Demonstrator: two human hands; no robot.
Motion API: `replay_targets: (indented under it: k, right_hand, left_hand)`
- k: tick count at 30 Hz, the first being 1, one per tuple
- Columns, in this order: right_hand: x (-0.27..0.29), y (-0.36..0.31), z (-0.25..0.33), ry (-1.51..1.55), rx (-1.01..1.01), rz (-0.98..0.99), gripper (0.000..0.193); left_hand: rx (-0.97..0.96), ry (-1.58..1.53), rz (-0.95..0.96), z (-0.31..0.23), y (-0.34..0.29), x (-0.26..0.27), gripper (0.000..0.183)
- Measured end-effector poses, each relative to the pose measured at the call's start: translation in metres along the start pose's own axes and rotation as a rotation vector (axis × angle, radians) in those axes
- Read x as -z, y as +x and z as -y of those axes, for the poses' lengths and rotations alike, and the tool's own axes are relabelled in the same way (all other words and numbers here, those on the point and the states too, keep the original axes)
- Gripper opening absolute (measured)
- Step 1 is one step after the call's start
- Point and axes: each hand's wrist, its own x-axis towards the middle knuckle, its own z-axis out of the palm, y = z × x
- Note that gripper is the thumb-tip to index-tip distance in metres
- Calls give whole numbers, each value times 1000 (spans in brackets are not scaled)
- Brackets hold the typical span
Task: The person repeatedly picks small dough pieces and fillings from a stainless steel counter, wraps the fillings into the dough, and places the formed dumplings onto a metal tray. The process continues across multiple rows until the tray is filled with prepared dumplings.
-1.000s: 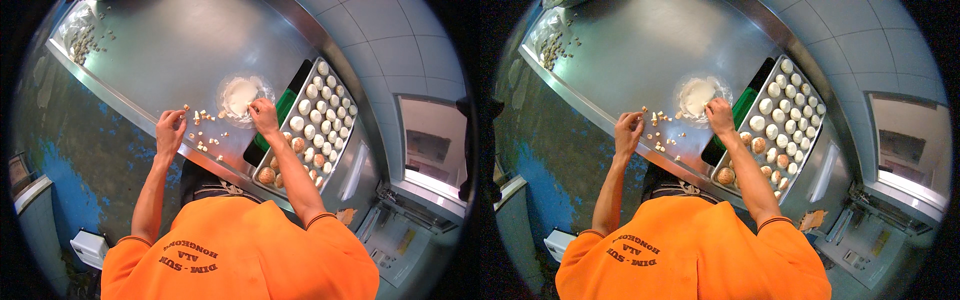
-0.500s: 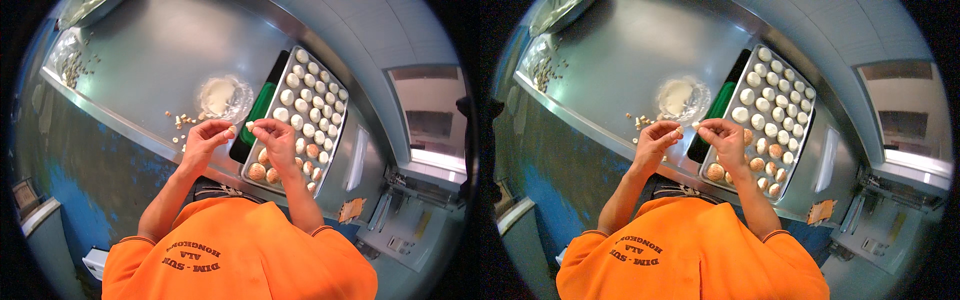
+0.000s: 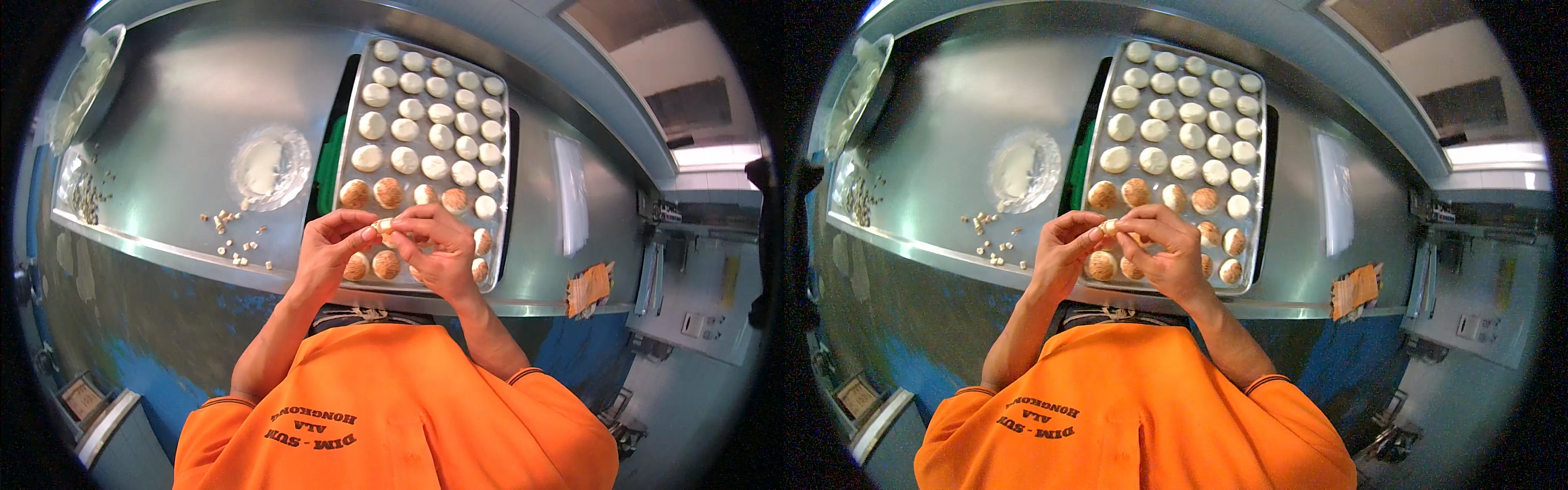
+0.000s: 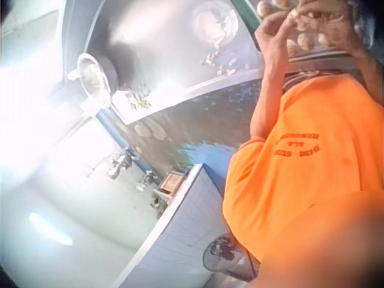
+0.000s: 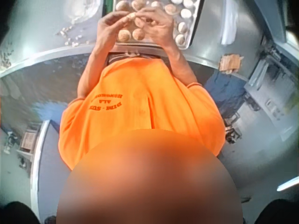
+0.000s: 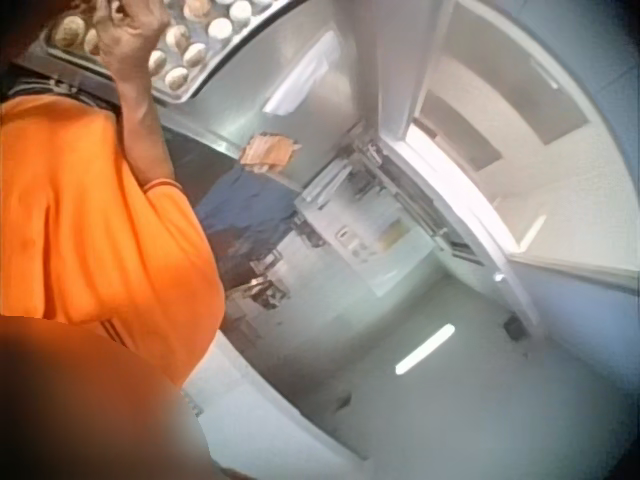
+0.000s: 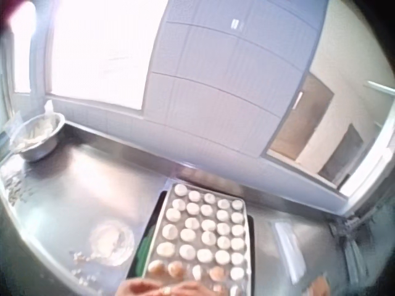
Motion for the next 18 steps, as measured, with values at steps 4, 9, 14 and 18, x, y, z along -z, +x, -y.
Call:
replay_targets:
  k: [4, 9, 14, 18]
  right_hand:
    - [40, -25, -20, -73, -103, -13, 16]
    - [119, -53, -92, -361, -334, -216, 12]
    - [182, -61, -167, -597, -326, -171, 13]
    - [189, -58, -196, -684, -204, -65, 14]
  left_hand:
    - [30, 88, 5, 20, 8, -28, 24]
    - [29, 294, -54, 45, 27, -48, 20]
    - [40, 515, -72, 69, 53, -69, 20]
    - [-4, 719, -71, 88, 85, -91, 20]
